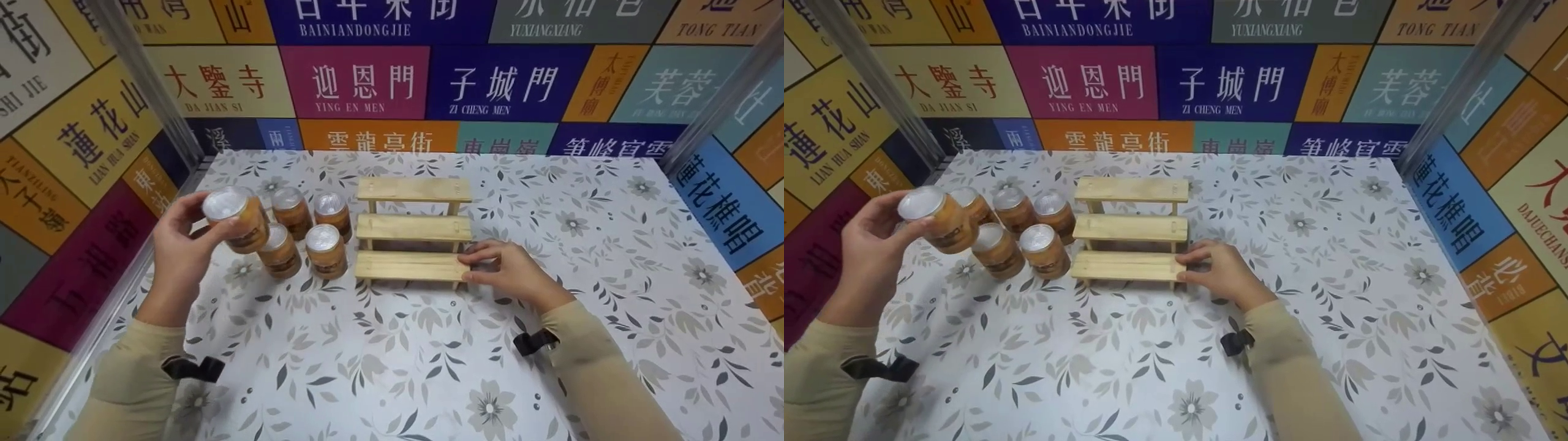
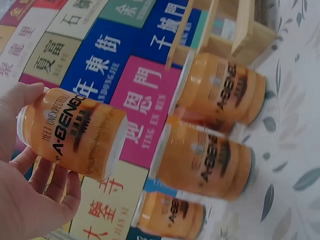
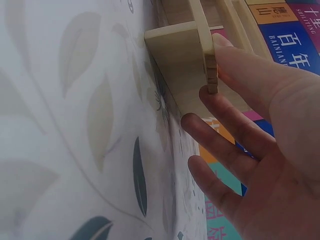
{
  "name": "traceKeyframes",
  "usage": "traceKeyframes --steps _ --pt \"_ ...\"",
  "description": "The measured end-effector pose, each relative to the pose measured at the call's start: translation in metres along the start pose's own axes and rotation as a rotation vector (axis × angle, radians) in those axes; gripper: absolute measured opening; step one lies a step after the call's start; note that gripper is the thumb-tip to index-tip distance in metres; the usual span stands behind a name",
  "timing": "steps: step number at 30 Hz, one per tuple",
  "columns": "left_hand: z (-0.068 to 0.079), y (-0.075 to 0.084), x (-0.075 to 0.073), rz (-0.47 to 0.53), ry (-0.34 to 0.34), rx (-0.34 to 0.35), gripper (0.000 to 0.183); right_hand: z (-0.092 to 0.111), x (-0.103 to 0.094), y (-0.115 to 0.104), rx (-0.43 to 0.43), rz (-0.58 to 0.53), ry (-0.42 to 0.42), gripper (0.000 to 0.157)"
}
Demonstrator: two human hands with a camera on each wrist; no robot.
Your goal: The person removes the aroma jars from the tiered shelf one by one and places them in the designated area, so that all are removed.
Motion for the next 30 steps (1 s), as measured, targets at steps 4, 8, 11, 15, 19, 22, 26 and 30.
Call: traceKeyframes --steps 4,8,11,15,19,22,26,30 --pt "-0.009 -0.015 -0.019 0.004 0.088 -0.043 0.048 0.001 0.0 -0.001 -0.002 0.019 -0.004 0.034" --pt "-0.015 -0.034 -0.032 -0.038 0.134 -0.105 0.052 0.0 -0.001 -0.002 0.014 0.016 -0.01 0.034" --pt "-0.019 -0.049 -0.037 -0.127 0.145 -0.164 0.056 0.0 -0.001 -0.002 0.025 0.011 -0.009 0.034" --pt "-0.021 -0.07 -0.039 -0.199 0.14 -0.198 0.053 0.0 -0.002 -0.002 0.016 0.026 -0.002 0.034" --pt "-0.022 -0.085 -0.039 -0.211 0.117 -0.213 0.05 -0.001 -0.003 -0.003 0.013 0.031 0.006 0.035" --pt "-0.021 -0.093 -0.041 -0.234 0.098 -0.249 0.052 -0.001 -0.003 -0.004 0.009 0.032 0.004 0.035" --pt "-0.018 -0.101 -0.042 -0.265 0.084 -0.299 0.057 -0.001 -0.003 -0.004 0.0 0.062 -0.002 0.036" --pt "-0.016 -0.106 -0.042 -0.285 0.078 -0.303 0.06 0.0 -0.003 -0.006 -0.012 0.097 -0.005 0.036"
Point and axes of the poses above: each hand's wrist, its own z-axis away from the middle knuckle, its own x-axis out of the palm, y = z × x, the point moved 4 cm from there along -z, towards the middle knuckle, and after that the axes turned 1 degree about z, right-handed, at the moved point
